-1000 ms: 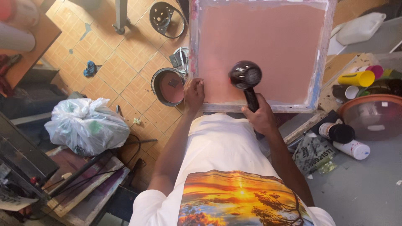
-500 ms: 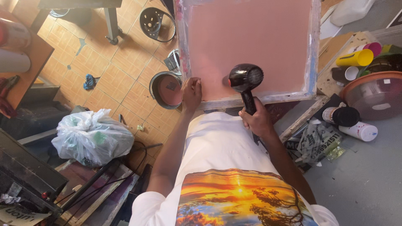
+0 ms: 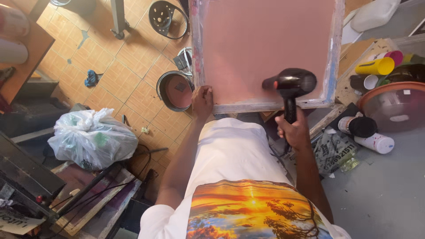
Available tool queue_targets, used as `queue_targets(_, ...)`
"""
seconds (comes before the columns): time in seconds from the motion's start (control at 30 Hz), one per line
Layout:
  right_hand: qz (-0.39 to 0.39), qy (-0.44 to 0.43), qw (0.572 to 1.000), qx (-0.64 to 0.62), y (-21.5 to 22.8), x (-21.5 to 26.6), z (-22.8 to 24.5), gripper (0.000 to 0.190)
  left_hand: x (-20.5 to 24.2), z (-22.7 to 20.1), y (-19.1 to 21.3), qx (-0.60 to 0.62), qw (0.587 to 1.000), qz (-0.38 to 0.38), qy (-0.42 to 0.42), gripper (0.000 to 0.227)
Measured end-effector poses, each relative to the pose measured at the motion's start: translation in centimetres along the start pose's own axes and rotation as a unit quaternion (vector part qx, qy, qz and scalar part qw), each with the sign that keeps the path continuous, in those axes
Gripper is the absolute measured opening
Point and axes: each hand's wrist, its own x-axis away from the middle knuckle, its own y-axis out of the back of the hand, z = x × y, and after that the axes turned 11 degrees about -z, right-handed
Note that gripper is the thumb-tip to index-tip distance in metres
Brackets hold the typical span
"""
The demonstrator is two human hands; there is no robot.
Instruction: The person uses a hair dryer to dry a pink-painted rectangular surface. They move the hair dryer back and forth across the surface while occasionally touching it with their left hand to check the drying progress.
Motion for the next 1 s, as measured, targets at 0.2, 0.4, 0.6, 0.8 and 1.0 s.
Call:
queue_targets(0.2, -0.057, 0.021, 0.996, 0.058, 3.7, 0.3, -2.8, 0.028, -0.5, -1.1, -1.3, 0.015, 1.000, 0.018, 0.014, 0.019)
queue_targets(0.4, -0.081, 0.015, 0.994, 0.066, 3.4, 2.1, -0.9, 0.016, -1.5, -4.7, -1.3, 0.012, 0.998, 0.058, 0.026, 0.018)
queue_targets(0.6, -0.098, -0.016, 0.987, 0.127, 3.7, 2.2, 0.5, 0.006, -0.9, -3.2, -3.0, 0.025, 0.997, 0.069, 0.022, 0.019)
queue_targets(0.8, -0.166, 0.001, 0.981, 0.100, 4.9, 1.7, 0.5, 0.017, -0.5, -1.4, -3.3, 0.024, 0.997, 0.070, 0.021, 0.019)
queue_targets(1.0, -0.212, 0.012, 0.976, 0.054, 7.5, 0.1, -3.8, 0.017, -1.2, -3.0, -1.3, -0.007, 0.998, 0.067, 0.018, 0.020)
